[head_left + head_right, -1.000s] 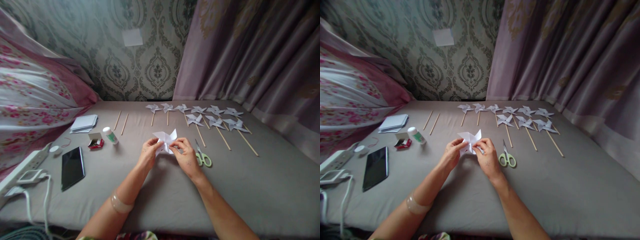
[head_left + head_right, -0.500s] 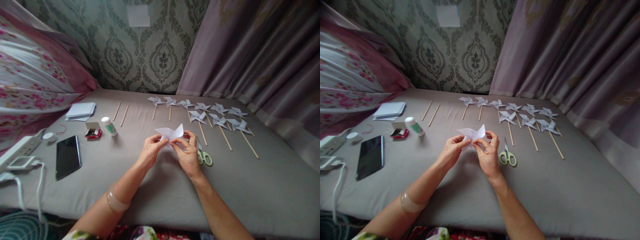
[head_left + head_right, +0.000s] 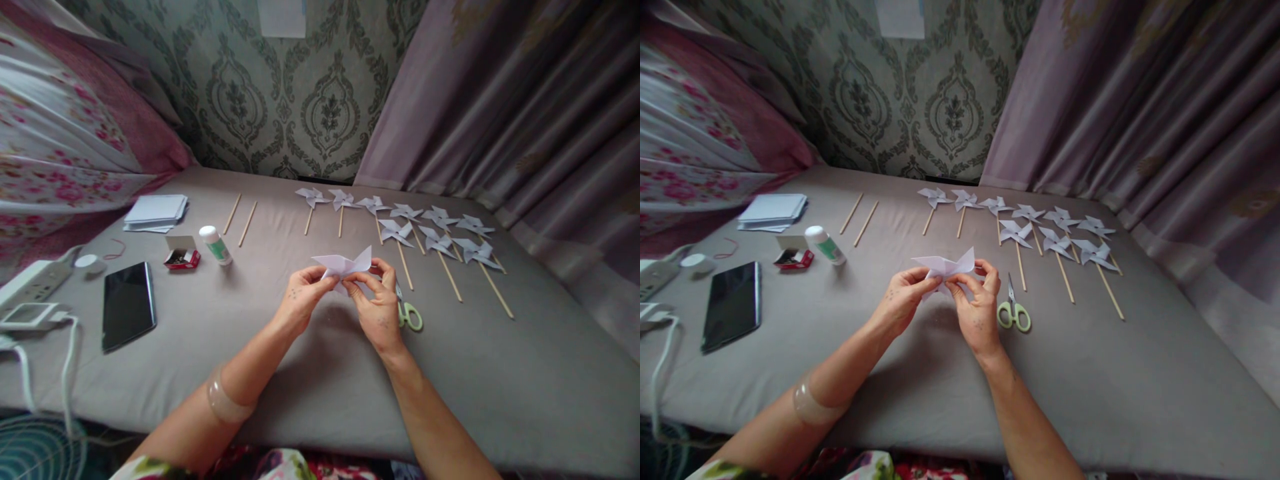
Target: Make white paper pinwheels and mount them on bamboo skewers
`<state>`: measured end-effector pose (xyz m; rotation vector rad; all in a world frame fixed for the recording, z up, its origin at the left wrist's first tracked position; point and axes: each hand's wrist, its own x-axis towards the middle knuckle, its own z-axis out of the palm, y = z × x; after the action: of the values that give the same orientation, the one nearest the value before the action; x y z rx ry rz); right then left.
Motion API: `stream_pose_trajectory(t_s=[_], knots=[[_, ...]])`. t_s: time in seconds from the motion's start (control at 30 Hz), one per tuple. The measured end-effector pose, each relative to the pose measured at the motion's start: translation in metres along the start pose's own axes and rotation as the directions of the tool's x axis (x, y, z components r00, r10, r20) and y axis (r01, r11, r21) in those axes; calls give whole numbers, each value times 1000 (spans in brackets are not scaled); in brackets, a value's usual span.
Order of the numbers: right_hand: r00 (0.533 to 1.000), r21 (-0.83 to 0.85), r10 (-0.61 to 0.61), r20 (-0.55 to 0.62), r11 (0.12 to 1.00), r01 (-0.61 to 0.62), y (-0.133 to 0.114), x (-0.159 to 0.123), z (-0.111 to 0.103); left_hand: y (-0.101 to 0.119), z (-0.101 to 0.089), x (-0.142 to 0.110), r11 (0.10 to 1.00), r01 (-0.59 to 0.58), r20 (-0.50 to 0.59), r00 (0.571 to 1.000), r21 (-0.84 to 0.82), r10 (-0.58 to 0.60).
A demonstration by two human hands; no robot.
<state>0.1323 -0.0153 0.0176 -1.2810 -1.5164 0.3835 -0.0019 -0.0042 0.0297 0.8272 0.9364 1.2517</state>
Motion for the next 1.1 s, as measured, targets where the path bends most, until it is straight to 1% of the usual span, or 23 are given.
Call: stream_pose_trajectory(t_s=[0.43, 0.6, 0.8, 1.1], knots=[[1000, -16, 2, 7, 1000, -2, 0, 0, 0, 4, 2, -2, 999, -11, 4, 1000, 36, 11], [999, -30, 13, 29, 999, -13, 0, 1, -1, 3, 3, -2, 999, -39, 12, 999, 28, 39], [997, 8, 49, 52, 999, -50, -2, 1, -2, 1, 3, -2, 995, -51, -11, 999, 81, 52], [992, 68, 93, 80, 993, -98, -4, 3, -4, 2, 4, -2, 993, -70, 10, 998, 98, 70]])
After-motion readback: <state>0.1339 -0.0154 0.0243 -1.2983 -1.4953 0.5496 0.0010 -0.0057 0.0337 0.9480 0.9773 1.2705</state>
